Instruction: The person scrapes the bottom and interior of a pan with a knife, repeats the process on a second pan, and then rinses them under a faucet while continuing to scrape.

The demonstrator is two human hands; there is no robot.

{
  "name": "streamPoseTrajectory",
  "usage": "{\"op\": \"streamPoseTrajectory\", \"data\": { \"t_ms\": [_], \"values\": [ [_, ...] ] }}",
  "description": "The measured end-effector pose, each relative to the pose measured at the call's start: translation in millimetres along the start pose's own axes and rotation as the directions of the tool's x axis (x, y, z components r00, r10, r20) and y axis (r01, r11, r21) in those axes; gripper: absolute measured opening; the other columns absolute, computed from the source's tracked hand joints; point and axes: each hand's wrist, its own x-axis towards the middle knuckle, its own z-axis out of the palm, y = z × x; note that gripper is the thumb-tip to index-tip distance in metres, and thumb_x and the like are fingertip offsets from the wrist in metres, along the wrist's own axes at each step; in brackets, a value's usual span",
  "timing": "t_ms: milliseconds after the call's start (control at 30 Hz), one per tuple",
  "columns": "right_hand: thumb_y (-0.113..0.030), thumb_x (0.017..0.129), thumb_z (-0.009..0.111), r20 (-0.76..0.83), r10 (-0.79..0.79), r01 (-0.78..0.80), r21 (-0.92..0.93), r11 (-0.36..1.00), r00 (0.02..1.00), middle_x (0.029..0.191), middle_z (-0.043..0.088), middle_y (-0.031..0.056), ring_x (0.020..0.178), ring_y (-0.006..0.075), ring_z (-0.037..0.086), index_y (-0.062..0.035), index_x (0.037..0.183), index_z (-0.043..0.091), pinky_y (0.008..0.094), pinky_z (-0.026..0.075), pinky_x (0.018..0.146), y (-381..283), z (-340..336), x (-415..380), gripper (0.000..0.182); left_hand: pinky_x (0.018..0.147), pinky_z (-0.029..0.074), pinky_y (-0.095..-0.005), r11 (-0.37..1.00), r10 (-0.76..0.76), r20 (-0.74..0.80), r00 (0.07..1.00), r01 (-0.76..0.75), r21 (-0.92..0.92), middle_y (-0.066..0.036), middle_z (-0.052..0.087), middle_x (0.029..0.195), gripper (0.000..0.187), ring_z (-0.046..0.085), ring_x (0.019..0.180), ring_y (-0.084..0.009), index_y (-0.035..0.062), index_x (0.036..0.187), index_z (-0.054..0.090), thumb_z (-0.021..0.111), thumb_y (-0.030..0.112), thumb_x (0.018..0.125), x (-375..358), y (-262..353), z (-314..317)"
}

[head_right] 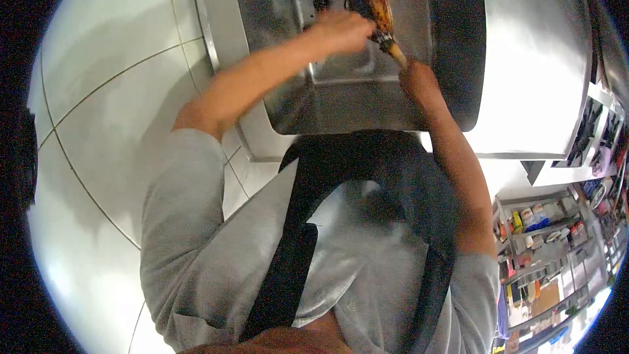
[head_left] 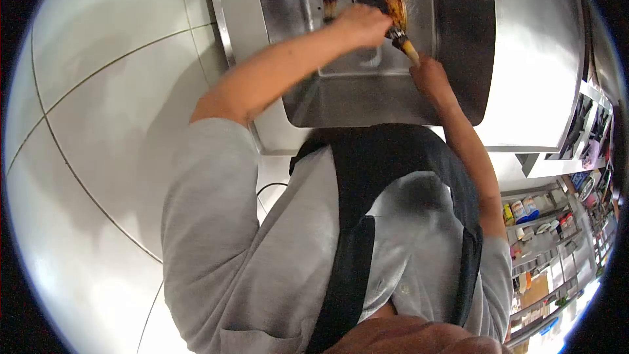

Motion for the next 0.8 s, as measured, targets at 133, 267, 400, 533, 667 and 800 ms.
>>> {"op": "streamPoseTrajectory", "data": {
  "t_ms": [133,267,400,533,667,800],
  "values": [
    [-0.017,0.080,0.066,0.009,0.014,-0.014,0.005,1.000,1.000,0.098,0.064,0.0239,0.094,0.0380,0.063,0.0013,0.112,0.056,0.0457,0.049,0.081,-6.6,-3.0,6.4,0.038,0.077,0.053,-0.0441,0.999,0.013,-0.078,0.997,-0.016,-0.036,-0.018,0.068,0.093,0.023,0.066,0.091,-0.0341,0.0065,0.099,0.066,0.051,0.012,0.082,0.7,8.6,16.0],
    [-0.020,0.082,0.066,0.046,-0.017,0.016,0.005,1.000,0.999,0.099,0.065,0.0202,0.089,0.0337,0.065,0.0003,0.113,0.056,0.0437,0.050,0.079,-7.6,-7.7,3.1,0.038,0.079,0.052,-0.0467,0.998,-0.004,-0.009,1.000,0.003,-0.055,-0.016,0.067,0.098,0.025,0.065,0.093,-0.0343,0.0096,0.105,0.062,0.048,0.015,0.085,-3.4,-11.7,4.0],
    [-0.023,0.078,0.068,0.078,0.070,-0.087,0.233,0.969,0.994,0.093,0.064,0.0223,0.086,0.0361,0.063,0.0003,0.111,0.056,0.0447,0.050,0.076,-12.5,-11.8,7.6,0.042,0.078,0.051,-0.0484,0.977,-0.071,-0.166,0.984,0.035,-0.212,-0.016,0.067,0.097,0.025,0.065,0.092,-0.0350,0.0077,0.107,0.061,0.049,0.018,0.088,-0.2,-4.4,46.7],
    [-0.022,0.084,0.065,0.111,0.048,-0.065,0.157,0.985,0.993,0.088,0.063,0.0162,0.076,0.0261,0.063,0.0000,0.111,0.056,0.0401,0.051,0.066,-8.1,-8.8,4.8,0.036,0.073,0.050,-0.0518,0.979,-0.029,-0.123,0.992,0.004,-0.202,-0.022,0.065,0.090,0.017,0.063,0.082,-0.0428,0.0079,0.096,0.056,0.047,0.020,0.089,-2.3,-18.3,33.1],
    [-0.023,0.085,0.065,0.216,0.139,-0.198,0.286,0.937,0.966,0.086,0.062,0.0149,0.075,0.0238,0.063,0.0002,0.109,0.056,0.0380,0.049,0.063,-25.0,-22.9,4.2,0.034,0.072,0.050,-0.0519,0.926,-0.058,-0.260,0.964,-0.046,-0.374,-0.022,0.064,0.088,0.015,0.063,0.083,-0.0432,0.0068,0.095,0.055,0.046,0.018,0.089,9.2,-6.0,76.0],
    [-0.026,0.081,0.067,0.114,0.061,-0.085,0.225,0.971,0.992,0.085,0.065,0.0182,0.071,0.0279,0.063,0.0027,0.107,0.057,0.0409,0.050,0.065,-8.3,-11.2,2.4,0.040,0.073,0.050,-0.0517,0.948,-0.047,-0.169,0.984,-0.009,-0.317,-0.021,0.065,0.090,0.018,0.062,0.085,-0.0432,0.0064,0.097,0.055,0.047,0.019,0.088,22.2,-25.3,59.2]
  ]
}}
